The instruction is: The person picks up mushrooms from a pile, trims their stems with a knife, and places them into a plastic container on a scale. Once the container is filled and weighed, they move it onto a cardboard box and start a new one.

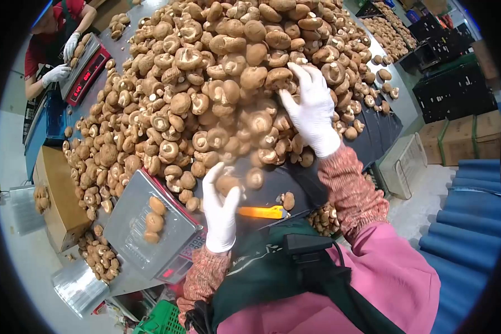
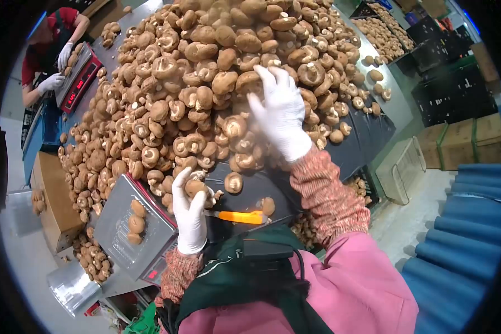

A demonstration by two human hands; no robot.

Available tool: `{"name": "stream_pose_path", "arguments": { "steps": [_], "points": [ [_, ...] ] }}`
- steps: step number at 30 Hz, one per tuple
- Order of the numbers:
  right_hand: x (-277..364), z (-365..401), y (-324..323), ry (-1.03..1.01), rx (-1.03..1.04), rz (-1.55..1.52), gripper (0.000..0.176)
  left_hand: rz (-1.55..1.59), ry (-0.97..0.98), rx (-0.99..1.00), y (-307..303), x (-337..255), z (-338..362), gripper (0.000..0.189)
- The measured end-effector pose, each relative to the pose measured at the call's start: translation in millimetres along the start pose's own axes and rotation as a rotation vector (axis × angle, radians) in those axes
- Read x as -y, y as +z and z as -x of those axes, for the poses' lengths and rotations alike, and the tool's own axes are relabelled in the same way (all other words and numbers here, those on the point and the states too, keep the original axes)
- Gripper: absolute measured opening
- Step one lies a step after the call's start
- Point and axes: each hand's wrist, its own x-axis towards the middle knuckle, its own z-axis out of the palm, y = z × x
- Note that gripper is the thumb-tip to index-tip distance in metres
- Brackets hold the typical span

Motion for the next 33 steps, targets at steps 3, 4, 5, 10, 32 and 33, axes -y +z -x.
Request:
{"name": "stream_pose_path", "arguments": {
  "steps": [3, 4, 5, 10, 32, 33],
  "points": [
    [-17, -8, 20, -0.026, 0.074, 0.011, 0.044, 0.127, -0.117, 0.011, -2, -5, 0, 0.05],
    [-24, -7, 26, -0.012, 0.069, -0.069, 0.042, 0.154, -0.132, 0.016, -3, -4, 0, 0.049],
    [-31, -6, 28, -0.047, 0.022, -0.125, 0.038, 0.182, -0.146, 0.021, -4, -2, 0, 0.048],
    [-26, 11, -38, 0.402, 0.263, -0.437, 0.029, 0.079, -0.152, 0.028, -8, 4, 4, 0.049],
    [-73, 50, -28, -0.2, 0.255, 0.312, 0.052, -0.101, -0.237, 0.14, -8, 22, 10, 0.048],
    [-76, 51, -20, -0.22, 0.26, 0.317, 0.052, -0.105, -0.231, 0.147, -5, 22, 11, 0.048]
  ]
}}
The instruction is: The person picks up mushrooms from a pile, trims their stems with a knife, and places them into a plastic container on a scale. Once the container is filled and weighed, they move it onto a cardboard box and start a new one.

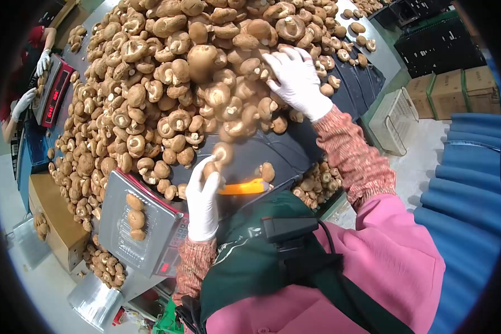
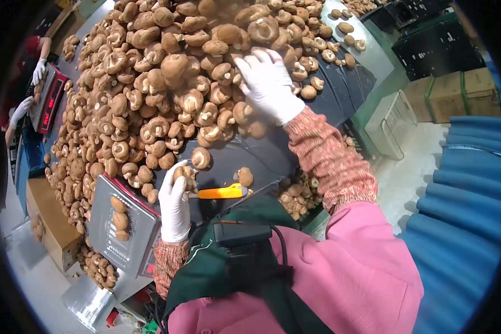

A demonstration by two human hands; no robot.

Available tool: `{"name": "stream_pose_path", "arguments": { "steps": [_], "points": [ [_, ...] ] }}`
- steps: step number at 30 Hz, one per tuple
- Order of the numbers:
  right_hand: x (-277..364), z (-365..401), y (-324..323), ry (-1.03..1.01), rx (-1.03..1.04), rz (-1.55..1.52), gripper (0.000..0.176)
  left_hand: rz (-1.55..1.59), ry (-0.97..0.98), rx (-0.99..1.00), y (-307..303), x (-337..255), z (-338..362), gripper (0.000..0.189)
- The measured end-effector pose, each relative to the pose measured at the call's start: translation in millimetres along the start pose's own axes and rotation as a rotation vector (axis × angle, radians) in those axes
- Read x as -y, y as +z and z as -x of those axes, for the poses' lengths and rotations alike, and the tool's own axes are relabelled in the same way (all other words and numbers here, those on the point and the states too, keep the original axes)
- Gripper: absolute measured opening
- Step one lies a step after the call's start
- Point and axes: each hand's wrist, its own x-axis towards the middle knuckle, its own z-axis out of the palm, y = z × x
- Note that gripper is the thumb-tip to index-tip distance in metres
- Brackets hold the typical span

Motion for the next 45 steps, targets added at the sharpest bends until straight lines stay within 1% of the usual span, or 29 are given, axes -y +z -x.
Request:
{"name": "stream_pose_path", "arguments": {
  "steps": [3, 5, 7, 8, 9, 11, 12, 13, 15, 17, 19, 20, 21, 23, 25, 26, 27, 29, 31, 34, 35, 36, 37, 38, 39, 41, 42, 43, 45],
  "points": [
    [1, 3, -1, -0.042, -0.069, -0.11, 0.044, 0.043, 0.008, 0.0, 1, 1, 5, 0.047],
    [4, 9, -22, 0.123, -0.065, -0.255, 0.046, 0.085, 0.014, -0.021, 3, -2, 8, 0.048],
    [9, 15, -44, 0.647, 0.044, -1.142, 0.045, 0.144, 0.021, -0.006, 1, -2, 10, 0.049],
    [5, 22, -42, 0.726, 0.016, -1.592, 0.045, 0.185, 0.029, 0.008, 2, -6, 11, 0.047],
    [9, 22, -62, 0.799, 0.061, -1.893, 0.048, 0.227, 0.039, 0.023, 3, -8, 12, 0.046],
    [4, 41, -48, 0.906, 0.139, -2.63, 0.059, 0.237, 0.044, 0.092, 0, -10, 13, 0.047],
    [14, 42, -51, 1.01, 0.13, -2.808, 0.066, 0.237, 0.045, 0.104, 0, -14, 16, 0.048],
    [18, 42, -46, 0.852, 0.334, -3.015, 0.049, 0.236, 0.048, 0.111, -1, -15, 19, 0.049],
    [40, 36, -50, 1.055, 0.41, -3.148, 0.054, 0.246, 0.07, 0.097, -8, -15, 26, 0.055],
    [58, 38, -34, 0.943, 0.595, -3.315, 0.065, 0.252, 0.104, 0.049, -17, -18, 37, 0.061],
    [85, 27, -35, 1.062, 0.687, -3.214, 0.067, 0.283, 0.098, 0.022, -36, -15, 51, 0.068],
    [105, 23, -37, 0.929, 0.867, -3.315, 0.067, 0.292, 0.114, 0.001, -46, -14, 60, 0.068],
    [120, 19, -35, 0.872, 0.936, -3.213, 0.064, 0.301, 0.131, -0.031, -53, -13, 70, 0.069],
    [169, 4, -54, 0.774, 0.715, -2.443, 0.06, 0.289, 0.225, -0.171, -75, -12, 88, 0.068],
    [211, -6, -58, 0.52, 0.853, -2.3, 0.054, -0.012, 0.373, -0.434, -103, -10, 108, 0.062],
    [235, -10, -65, 0.456, 0.862, -2.097, 0.051, 0.043, 0.337, -0.549, -112, -16, 120, 0.052],
    [256, -13, -72, 0.395, 0.853, -1.89, 0.048, -0.27, 0.465, -0.702, -129, -13, 127, 0.053],
    [295, -10, -53, 0.03, 0.663, -1.688, 0.046, -0.374, 0.507, -0.846, -163, -5, 140, 0.053],
    [325, -20, -59, -0.253, 0.469, -1.438, 0.039, -0.741, 0.529, -0.93, -183, -13, 146, 0.052],
    [375, -37, -42, -0.55, 0.272, -1.225, 0.03, -1.004, 0.472, -1.009, -203, -10, 146, 0.05],
    [394, -38, -30, -0.641, 0.079, -1.129, 0.02, -1.104, 0.461, -1.013, -211, -8, 140, 0.051],
    [405, -29, -15, -0.668, -0.098, -1.157, 0.018, -1.171, 0.558, -1.015, -214, -8, 138, 0.044],
    [406, -30, -17, -0.76, -0.053, -1.04, 0.016, -1.173, 0.488, -0.963, -221, -5, 137, 0.045],
    [419, -22, -1, -0.757, 0.095, -0.933, 0.017, -1.231, 0.475, -0.929, -228, 2, 137, 0.047],
    [413, -21, -6, -0.752, 0.174, -1.075, 0.019, -1.294, 0.457, -0.9, -233, 8, 138, 0.049],
    [416, -21, -5, -0.697, -0.145, -1.045, 0.024, -1.435, 0.414, -0.901, -233, 10, 139, 0.056],
    [402, -25, -13, -0.665, -0.032, -1.037, 0.024, -1.393, 0.439, -0.871, -231, 5, 142, 0.062],
    [379, -30, -27, -0.629, 0.08, -1.029, 0.025, -1.401, 0.466, -0.928, -223, -4, 143, 0.055],
    [332, -36, -31, -0.522, 0.333, -0.924, 0.025, -0.916, 0.552, -0.872, -178, -57, 154, 0.047]
  ]
}}
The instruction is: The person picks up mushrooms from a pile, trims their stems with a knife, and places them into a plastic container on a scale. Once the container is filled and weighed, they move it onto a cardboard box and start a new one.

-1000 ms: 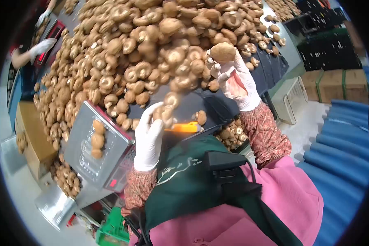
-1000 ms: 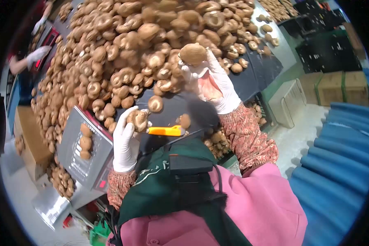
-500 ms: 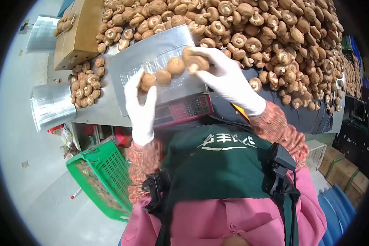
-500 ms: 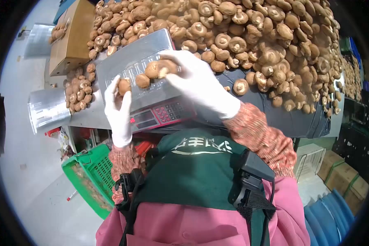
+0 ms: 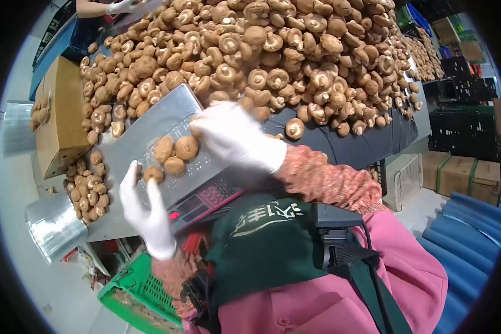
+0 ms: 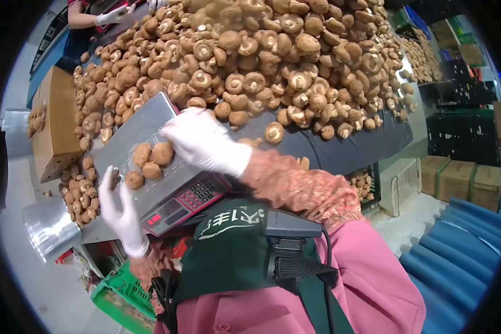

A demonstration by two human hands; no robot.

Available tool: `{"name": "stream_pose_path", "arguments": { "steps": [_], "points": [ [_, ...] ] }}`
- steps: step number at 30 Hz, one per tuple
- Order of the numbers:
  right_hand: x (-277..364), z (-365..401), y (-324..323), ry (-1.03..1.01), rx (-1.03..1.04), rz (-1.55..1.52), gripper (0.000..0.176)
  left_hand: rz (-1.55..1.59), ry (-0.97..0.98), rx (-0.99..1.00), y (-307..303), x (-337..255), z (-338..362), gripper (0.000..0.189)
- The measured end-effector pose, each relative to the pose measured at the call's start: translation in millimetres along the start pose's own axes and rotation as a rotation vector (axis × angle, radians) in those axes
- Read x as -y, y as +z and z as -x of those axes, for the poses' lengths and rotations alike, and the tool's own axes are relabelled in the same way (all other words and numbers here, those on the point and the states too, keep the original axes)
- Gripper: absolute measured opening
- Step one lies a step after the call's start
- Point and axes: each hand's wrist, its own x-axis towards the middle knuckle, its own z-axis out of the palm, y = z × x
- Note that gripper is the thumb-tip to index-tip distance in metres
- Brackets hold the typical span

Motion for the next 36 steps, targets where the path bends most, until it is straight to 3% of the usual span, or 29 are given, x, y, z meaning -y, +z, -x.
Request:
{"name": "stream_pose_path", "arguments": {
  "steps": [1, 2, 3, 5, 8, 13, 14, 16, 18, 19, 20, 22, 23, 25, 26, 28, 30, 31, 32, 33, 34, 36],
  "points": [
    [-17, 19, 3, -0.025, -0.329, 0.036, 0.022, 0.061, 0.082, 0.047, -10, -32, -5, 0.043],
    [-35, 27, -8, 0.147, -0.143, 0.012, 0.02, 0.121, 0.165, 0.091, -20, -64, -11, 0.039],
    [-53, 40, -10, 0.197, -0.223, 0.029, 0.018, 0.13, 0.38, 0.193, -29, -95, -25, 0.033],
    [-76, 67, -27, 0.28, -0.328, 0.058, 0.017, 0.187, 0.603, 0.349, -39, -151, -38, 0.021],
    [-101, 87, -59, 0.383, -0.371, 0.203, 0.017, 0.207, 0.728, 0.532, -41, -197, -47, 0.009],
    [-136, 97, -122, 0.401, -0.726, 0.299, 0.023, 0.333, 1.109, 0.827, -41, -211, -87, 0.028],
    [-143, 95, -132, 0.416, -0.769, 0.317, 0.026, 0.392, 1.146, 0.803, -32, -207, -88, 0.031],
    [-156, 89, -150, 0.47, -0.719, 0.551, 0.047, 0.506, 1.221, 0.75, -13, -200, -91, 0.037],
    [-174, 89, -151, 0.471, -0.652, 0.606, 0.056, 0.469, 1.02, 0.868, -26, -214, -87, 0.04],
    [-177, 87, -151, 0.571, -0.583, 0.568, 0.057, 0.478, 0.929, 0.886, -30, -216, -83, 0.044],
    [-186, 91, -149, 0.497, -0.611, 0.558, 0.05, 0.54, 0.857, 0.833, -27, -211, -75, 0.057],
    [-169, 95, -158, 0.478, -0.668, 0.392, 0.038, 0.438, 0.807, 0.609, -29, -186, -58, 0.052],
    [-156, 106, -164, 0.504, -0.671, 0.266, 0.032, 0.276, 0.822, 0.444, -39, -162, -48, 0.033],
    [-139, 142, -175, 0.498, -0.637, 0.139, 0.024, 0.332, 0.809, 0.185, -10, -145, -46, 0.017],
    [-129, 164, -180, 0.609, -0.578, 0.152, 0.024, 0.544, 0.781, 0.086, 20, -144, -50, 0.021],
    [-126, 208, -176, 0.739, -0.567, 0.012, 0.027, 0.401, 0.384, 0.134, 26, -107, -32, 0.027],
    [-96, 215, -166, 0.909, -0.392, 0.086, 0.039, 0.314, 0.032, 0.234, 59, -100, -27, 0.029],
    [-80, 207, -155, 0.94, -0.389, 0.009, 0.05, 0.398, -0.117, 0.395, 78, -97, -24, 0.033],
    [-82, 210, -136, 0.726, -0.39, 0.211, 0.059, 0.478, -0.264, 0.551, 98, -94, -19, 0.037],
    [-85, 201, -125, 0.574, -0.394, 0.359, 0.065, 0.454, -0.219, 0.604, 122, -88, -12, 0.038],
    [-88, 187, -110, 0.553, -0.494, 0.476, 0.068, 0.426, -0.173, 0.656, 144, -83, -3, 0.039],
    [-76, 140, -123, 0.57, -0.387, 0.433, 0.067, 0.452, -0.146, 0.716, 174, -77, 13, 0.043]
  ]
}}
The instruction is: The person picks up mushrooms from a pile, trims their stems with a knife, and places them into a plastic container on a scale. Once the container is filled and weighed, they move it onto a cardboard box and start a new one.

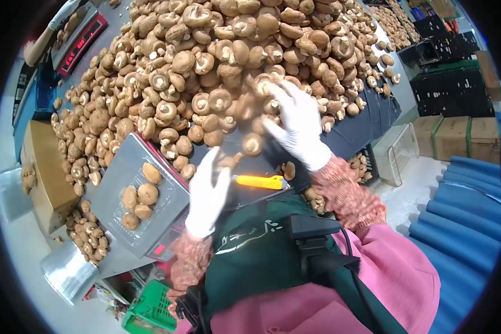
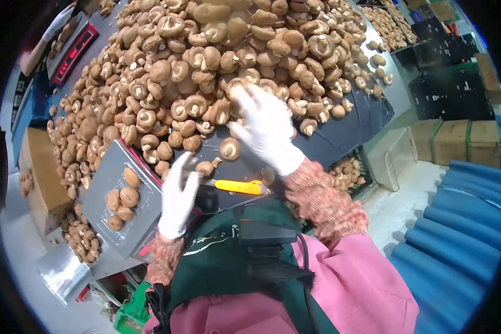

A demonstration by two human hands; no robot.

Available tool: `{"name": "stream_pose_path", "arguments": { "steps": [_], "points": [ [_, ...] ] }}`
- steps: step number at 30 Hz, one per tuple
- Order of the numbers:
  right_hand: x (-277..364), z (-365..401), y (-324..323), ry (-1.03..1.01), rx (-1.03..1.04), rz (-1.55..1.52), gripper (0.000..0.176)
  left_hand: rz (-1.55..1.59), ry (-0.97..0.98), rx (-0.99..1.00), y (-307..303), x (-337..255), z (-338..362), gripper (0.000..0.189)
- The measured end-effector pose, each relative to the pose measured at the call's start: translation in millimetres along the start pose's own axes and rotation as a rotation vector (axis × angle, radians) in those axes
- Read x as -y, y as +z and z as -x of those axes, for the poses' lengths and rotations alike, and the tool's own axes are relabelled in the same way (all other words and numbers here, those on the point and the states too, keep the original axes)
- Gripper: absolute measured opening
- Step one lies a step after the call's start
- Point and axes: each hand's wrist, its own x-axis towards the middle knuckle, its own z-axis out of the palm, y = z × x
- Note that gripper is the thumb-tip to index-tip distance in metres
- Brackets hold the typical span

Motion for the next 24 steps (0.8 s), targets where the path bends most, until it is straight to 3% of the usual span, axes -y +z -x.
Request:
{"name": "stream_pose_path", "arguments": {
  "steps": [2, 4, 8, 9, 16, 20, 21, 24],
  "points": [
    [2, -19, 33, -0.201, 0.135, 0.073, 0.061, -0.062, -0.006, 0.068, 11, 22, -5, 0.046],
    [5, -23, 64, -0.262, 0.364, 0.272, 0.055, -0.115, -0.018, 0.101, 13, 30, -6, 0.048],
    [-8, -7, 92, -0.349, 0.305, 0.333, 0.055, -0.164, -0.07, 0.118, 6, 33, -1, 0.044],
    [-10, 1, 91, -0.347, 0.205, 0.28, 0.055, -0.173, -0.089, 0.119, 5, 32, 2, 0.043],
    [-27, 48, 85, -0.38, 0.199, 0.134, 0.057, -0.085, -0.101, 0.127, 19, 51, 14, 0.038],
    [-37, 58, 98, -0.47, 0.188, 0.088, 0.039, -0.17, -0.042, 0.159, 20, 51, 10, 0.037],
    [-32, 57, 93, -0.422, 0.253, 0.046, 0.034, -0.22, -0.024, 0.166, 20, 54, 10, 0.039],
    [-26, 61, 100, -0.314, 0.173, -0.015, 0.038, -0.154, -0.046, 0.128, 26, 67, 10, 0.039]
  ]
}}
